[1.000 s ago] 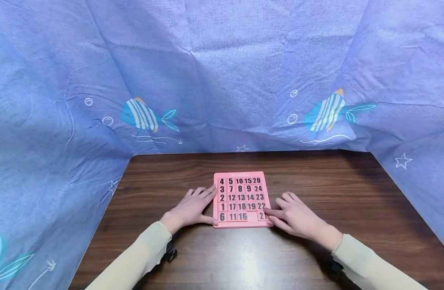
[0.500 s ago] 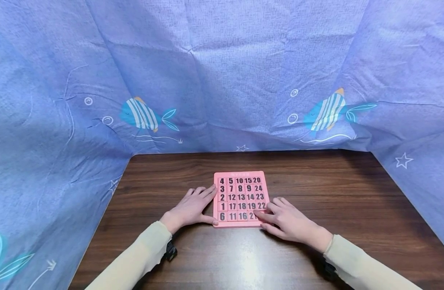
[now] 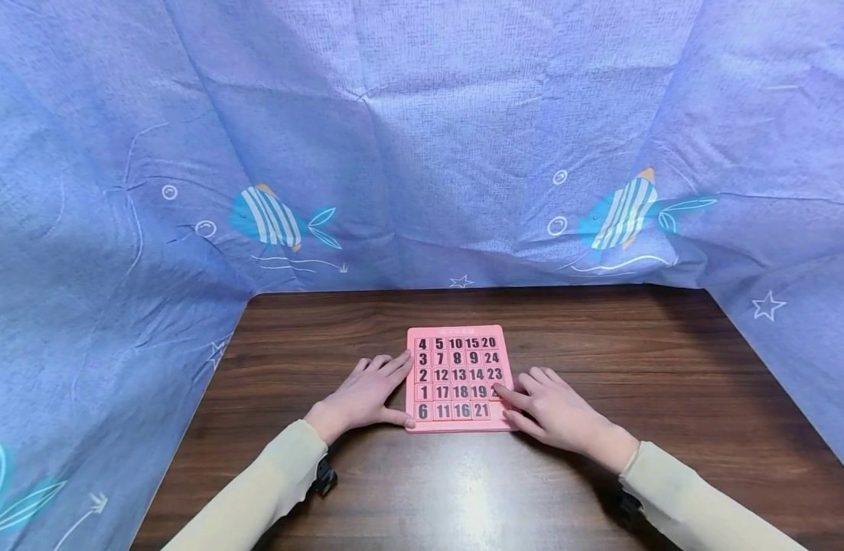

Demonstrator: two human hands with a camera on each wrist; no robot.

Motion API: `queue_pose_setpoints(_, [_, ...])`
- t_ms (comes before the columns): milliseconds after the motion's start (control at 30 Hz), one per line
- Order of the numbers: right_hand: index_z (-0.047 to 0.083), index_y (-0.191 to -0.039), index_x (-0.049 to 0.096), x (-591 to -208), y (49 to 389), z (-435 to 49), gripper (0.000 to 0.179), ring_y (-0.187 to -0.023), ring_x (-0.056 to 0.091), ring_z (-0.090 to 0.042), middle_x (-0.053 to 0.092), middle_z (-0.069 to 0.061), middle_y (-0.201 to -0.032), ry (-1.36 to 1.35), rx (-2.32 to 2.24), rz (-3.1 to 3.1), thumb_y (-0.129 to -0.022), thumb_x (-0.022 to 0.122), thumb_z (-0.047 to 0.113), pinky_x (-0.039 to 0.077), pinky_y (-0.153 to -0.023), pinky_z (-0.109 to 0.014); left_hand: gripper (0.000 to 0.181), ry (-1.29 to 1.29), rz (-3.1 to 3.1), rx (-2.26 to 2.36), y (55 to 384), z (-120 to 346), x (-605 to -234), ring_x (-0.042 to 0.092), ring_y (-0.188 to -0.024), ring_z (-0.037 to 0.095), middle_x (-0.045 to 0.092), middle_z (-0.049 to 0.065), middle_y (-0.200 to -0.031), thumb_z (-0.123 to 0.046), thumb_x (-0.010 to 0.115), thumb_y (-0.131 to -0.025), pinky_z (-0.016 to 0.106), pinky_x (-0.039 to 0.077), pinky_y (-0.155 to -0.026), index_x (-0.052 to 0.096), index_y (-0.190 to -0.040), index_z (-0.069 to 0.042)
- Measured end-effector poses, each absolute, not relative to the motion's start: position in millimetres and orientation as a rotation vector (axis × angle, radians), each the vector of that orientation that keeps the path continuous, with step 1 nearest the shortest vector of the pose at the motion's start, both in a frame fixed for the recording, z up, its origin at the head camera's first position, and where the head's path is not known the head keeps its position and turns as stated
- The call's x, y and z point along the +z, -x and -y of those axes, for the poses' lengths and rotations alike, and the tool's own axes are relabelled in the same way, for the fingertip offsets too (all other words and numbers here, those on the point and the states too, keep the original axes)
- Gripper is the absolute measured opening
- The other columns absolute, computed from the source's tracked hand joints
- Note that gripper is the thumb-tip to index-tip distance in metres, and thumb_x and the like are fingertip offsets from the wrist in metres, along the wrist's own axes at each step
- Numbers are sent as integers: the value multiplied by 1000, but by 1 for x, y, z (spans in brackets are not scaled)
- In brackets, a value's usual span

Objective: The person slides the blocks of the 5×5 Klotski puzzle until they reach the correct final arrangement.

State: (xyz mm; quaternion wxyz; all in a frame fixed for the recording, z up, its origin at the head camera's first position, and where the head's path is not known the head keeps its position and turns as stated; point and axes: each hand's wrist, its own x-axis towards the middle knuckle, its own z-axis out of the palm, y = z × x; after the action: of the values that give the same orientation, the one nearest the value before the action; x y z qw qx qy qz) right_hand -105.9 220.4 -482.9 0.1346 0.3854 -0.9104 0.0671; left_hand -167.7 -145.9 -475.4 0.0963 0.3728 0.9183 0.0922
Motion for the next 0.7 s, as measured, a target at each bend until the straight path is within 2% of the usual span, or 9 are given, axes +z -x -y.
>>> queue_pose_setpoints(367, [15,-128,76,-486,94,-223,38,-77,40,-13,51,8,-84,-1190,276,2577,-96,72,34,37,-73,-32,108,-1109,-2718,276,168,146,-475,40,-145,35,30,10,-170,-71,72,-83,56,35,-111,33,-164,-10])
queue_pose_setpoints(700, [17,-119,80,-483,98,-222,34,-83,48,-13,57,10,-89,-1263,322,2532,-98,69,40,42,-81,-35,110,-1067,-2707,263,169,146,-477,36,-148,35,26,7,-172,-74,69,-84,56,33,-114,29,-166,-13])
